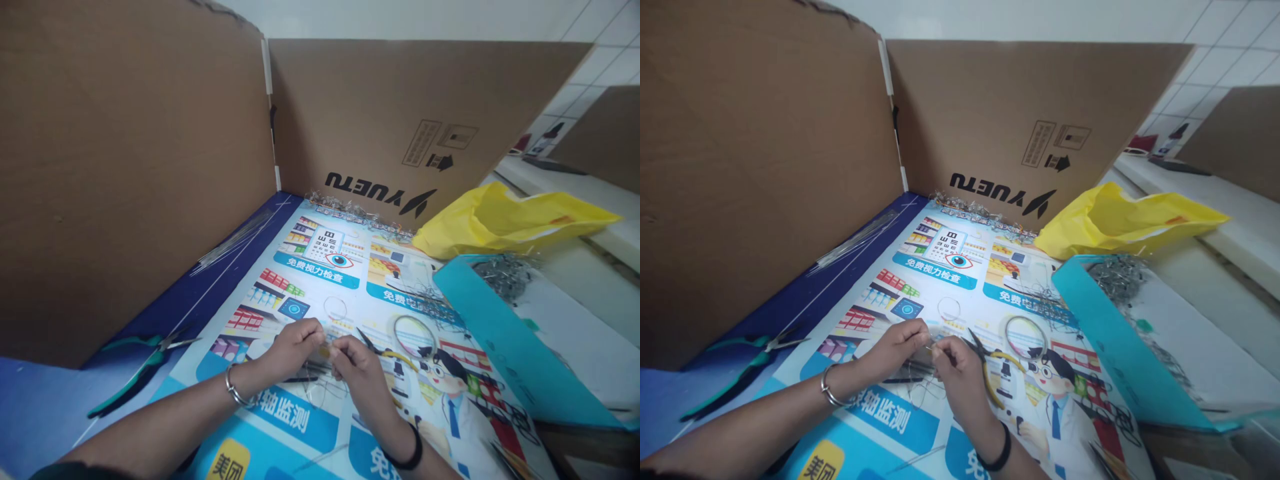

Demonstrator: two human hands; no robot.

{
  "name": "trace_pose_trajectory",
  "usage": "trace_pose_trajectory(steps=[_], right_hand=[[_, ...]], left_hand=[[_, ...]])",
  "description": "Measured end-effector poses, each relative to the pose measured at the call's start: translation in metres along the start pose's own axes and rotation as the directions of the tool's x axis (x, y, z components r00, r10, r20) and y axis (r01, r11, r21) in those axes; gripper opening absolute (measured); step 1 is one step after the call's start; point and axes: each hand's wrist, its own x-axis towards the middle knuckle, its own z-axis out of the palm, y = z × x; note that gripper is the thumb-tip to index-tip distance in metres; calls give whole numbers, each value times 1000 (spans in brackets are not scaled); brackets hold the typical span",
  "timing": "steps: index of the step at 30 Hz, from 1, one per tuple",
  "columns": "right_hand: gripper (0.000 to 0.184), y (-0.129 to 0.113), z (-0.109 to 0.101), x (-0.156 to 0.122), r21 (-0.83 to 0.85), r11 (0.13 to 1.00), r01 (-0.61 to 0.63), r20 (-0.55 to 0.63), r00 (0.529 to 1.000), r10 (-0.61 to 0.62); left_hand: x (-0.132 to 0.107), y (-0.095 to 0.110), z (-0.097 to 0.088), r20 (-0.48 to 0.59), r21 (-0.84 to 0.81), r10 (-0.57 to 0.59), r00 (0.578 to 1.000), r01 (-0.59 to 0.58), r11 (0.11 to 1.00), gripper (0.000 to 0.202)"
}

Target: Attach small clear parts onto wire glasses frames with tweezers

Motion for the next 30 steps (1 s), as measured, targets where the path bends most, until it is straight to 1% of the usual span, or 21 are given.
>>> trace_pose_trajectory(steps=[5, 9, 12, 15, 18, 21, 25, 28, 30], right_hand=[[21, -2, 2, 1, -19, 1000, 8, -19, 1000, -9], [22, -6, 3, 1, -31, 999, 7, -32, 999, -8], [22, -5, 3, 2, -20, 1000, 2, -45, 999, -3], [21, 0, 3, 4, 97, 995, -17, -54, 998, 22], [31, 6, 3, 6, 261, 964, -42, -84, 994, 66], [28, 9, 2, 8, 314, 947, -61, -103, 990, 98], [23, 9, 0, 9, 275, 960, -52, -127, 988, 89], [23, 6, -1, 9, 193, 981, -20, -147, 988, 49], [23, 4, -3, 10, 134, 991, -9, -160, 987, 31]], left_hand=[[2, 1, 0, 0, 28, 7, 1000, -7, 1000, 26], [4, 2, 1, 3, 29, 21, 1000, -21, 999, 27], [5, 2, 2, -13, 12, 7, 1000, -7, 1000, 28], [4, 1, 2, -66, -40, -26, 998, 23, 999, 28], [4, -3, 1, -132, -122, -68, 989, 51, 991, 27], [4, -8, 0, -154, -192, -95, 983, 65, 979, 28], [4, -7, 0, -100, -257, -87, 991, 58, 965, 26], [3, -2, 1, -21, -321, -62, 998, 52, 945, 22], [2, 2, 2, 29, -310, -48, 998, 55, 949, 21]])
